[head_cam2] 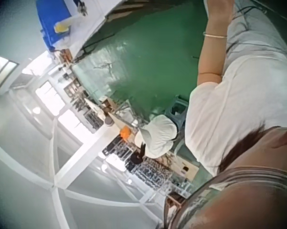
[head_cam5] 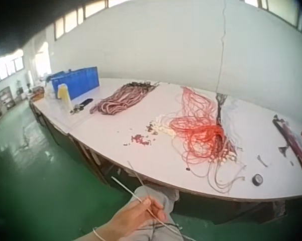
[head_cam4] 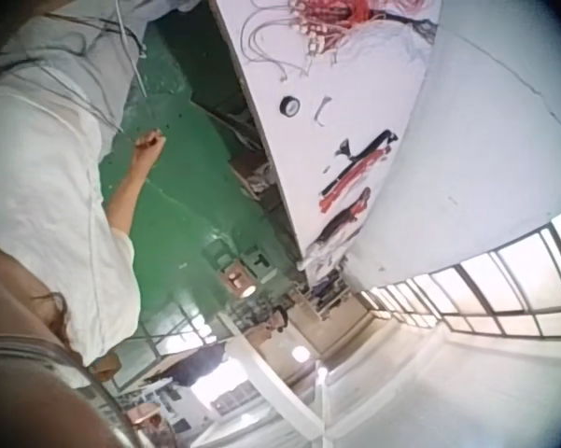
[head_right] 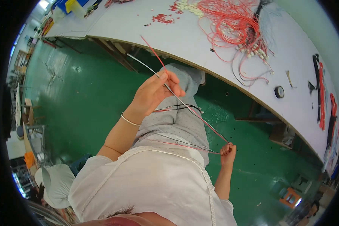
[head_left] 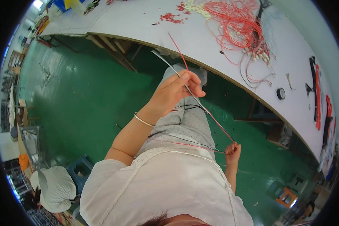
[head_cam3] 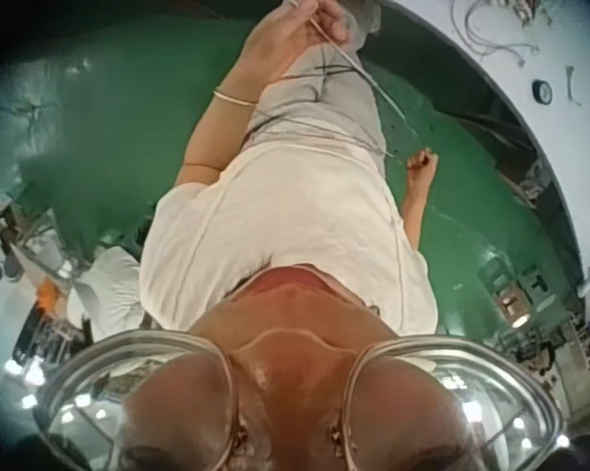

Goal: The recorder is assembling electrical wire harnesses by wrapping them with black tape and attaching small white plastic connectors.

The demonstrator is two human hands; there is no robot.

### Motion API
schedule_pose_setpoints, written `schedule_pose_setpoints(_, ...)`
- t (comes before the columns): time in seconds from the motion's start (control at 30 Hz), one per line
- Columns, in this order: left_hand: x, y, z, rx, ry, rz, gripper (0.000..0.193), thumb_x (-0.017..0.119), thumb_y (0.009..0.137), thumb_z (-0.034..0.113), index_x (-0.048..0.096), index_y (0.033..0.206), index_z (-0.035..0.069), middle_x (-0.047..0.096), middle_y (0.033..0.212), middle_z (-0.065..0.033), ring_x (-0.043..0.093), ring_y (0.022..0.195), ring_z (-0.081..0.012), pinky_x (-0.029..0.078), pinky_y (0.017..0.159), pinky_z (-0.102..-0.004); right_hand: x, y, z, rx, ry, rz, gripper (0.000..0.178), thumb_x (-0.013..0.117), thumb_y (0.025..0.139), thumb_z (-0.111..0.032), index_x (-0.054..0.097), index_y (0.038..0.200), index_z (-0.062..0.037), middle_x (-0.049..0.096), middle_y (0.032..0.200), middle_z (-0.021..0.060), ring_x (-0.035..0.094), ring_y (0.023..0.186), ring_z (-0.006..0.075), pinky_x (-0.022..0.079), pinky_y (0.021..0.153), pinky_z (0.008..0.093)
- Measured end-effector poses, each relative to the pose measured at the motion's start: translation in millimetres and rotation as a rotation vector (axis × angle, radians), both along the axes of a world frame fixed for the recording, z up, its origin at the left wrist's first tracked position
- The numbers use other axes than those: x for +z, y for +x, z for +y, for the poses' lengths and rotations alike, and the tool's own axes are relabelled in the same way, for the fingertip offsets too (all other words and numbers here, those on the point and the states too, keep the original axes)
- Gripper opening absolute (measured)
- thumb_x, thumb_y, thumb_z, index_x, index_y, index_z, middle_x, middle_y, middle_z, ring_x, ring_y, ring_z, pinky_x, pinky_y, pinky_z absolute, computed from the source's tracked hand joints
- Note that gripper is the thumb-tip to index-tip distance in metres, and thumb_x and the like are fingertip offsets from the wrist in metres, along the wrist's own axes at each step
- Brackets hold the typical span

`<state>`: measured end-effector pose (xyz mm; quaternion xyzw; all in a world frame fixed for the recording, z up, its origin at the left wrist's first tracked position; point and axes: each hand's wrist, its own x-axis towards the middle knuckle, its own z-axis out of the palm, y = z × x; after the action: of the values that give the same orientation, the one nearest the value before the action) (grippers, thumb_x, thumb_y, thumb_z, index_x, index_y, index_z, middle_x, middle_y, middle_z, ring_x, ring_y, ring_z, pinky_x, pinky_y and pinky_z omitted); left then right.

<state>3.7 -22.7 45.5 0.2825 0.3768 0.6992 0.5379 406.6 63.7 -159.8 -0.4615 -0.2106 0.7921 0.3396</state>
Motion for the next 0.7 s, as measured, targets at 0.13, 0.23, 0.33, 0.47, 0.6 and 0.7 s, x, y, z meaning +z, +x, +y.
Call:
schedule_pose_setpoints(0.13, -5, -12, 1, 0.002, -0.012, 0.065, 0.032, 0.034, 0.107, 0.031, 0.052, 0.1, 0.005, 0.062, 0.092, -0.0093, 0.065, 0.094, -0.0227, 0.05, 0.091, -0.0381, -22, 16, 13, -0.046, -0.036, -0.032, 0.024, 0.048, 0.088, -0.019, 0.037, 0.067, -0.0147, 0.023, 0.056, -0.0046, 0.017, 0.046, 0.0079, 0.014, 0.045, 0.0269)
schedule_pose_setpoints(0.23, -7, -15, 7, -0.053, 0.009, 0.011, 0.032, 0.032, 0.108, 0.03, 0.049, 0.094, 0.006, 0.063, 0.093, -0.0099, 0.066, 0.099, -0.0247, 0.051, 0.093, -0.0382, -35, 22, 22, 0.056, -0.046, 0.131, 0.018, 0.047, 0.089, -0.02, 0.054, 0.077, -0.0084, 0.041, 0.06, -0.0019, 0.034, 0.048, 0.0108, 0.03, 0.046, 0.0275)
schedule_pose_setpoints(0.33, -12, -18, 14, -0.153, 0.008, -0.068, 0.032, 0.031, 0.108, 0.029, 0.048, 0.093, 0.007, 0.063, 0.096, -0.0103, 0.065, 0.105, -0.0255, 0.05, 0.095, -0.0385, -28, -1, 32, 0.381, 0.85, -1.078, 0.033, 0.047, 0.092, -0.016, 0.062, 0.118, -0.0013, 0.065, 0.103, 0.0099, 0.06, 0.093, 0.0211, 0.047, 0.085, 0.0339)
schedule_pose_setpoints(0.47, -25, -12, 22, -0.206, -0.005, -0.089, 0.032, 0.033, 0.107, 0.031, 0.046, 0.089, 0.008, 0.066, 0.102, -0.0171, 0.063, 0.109, -0.03, 0.048, 0.095, -0.0434, 171, -166, 53, 0.401, 1.089, -0.674, 0.036, 0.049, 0.098, -0.011, 0.057, 0.131, 0.0002, 0.06, 0.13, 0.0145, 0.055, 0.123, 0.0236, 0.037, 0.107, 0.0344)
schedule_pose_setpoints(0.6, -36, -7, 21, -0.209, -0.154, -0.057, 0.031, 0.034, 0.107, 0.026, 0.052, 0.105, 0.002, 0.064, 0.108, -0.0143, 0.063, 0.107, -0.0262, 0.049, 0.095, -0.0401, 221, -283, 61, 0.775, 0.989, -0.344, 0.033, 0.056, 0.096, -0.012, 0.06, 0.126, 0.0003, 0.066, 0.115, 0.0107, 0.061, 0.105, 0.0173, 0.047, 0.093, 0.0296)
schedule_pose_setpoints(0.7, -48, -12, 21, -0.136, -0.231, -0.029, 0.033, 0.035, 0.107, 0.023, 0.052, 0.119, -0.002, 0.061, 0.112, -0.0118, 0.061, 0.106, -0.023, 0.049, 0.094, -0.0371, 211, -318, 59, 0.899, 0.825, -0.255, 0.028, 0.059, 0.096, -0.015, 0.065, 0.119, 0.0005, 0.068, 0.101, 0.0068, 0.061, 0.09, 0.012, 0.051, 0.08, 0.0259)
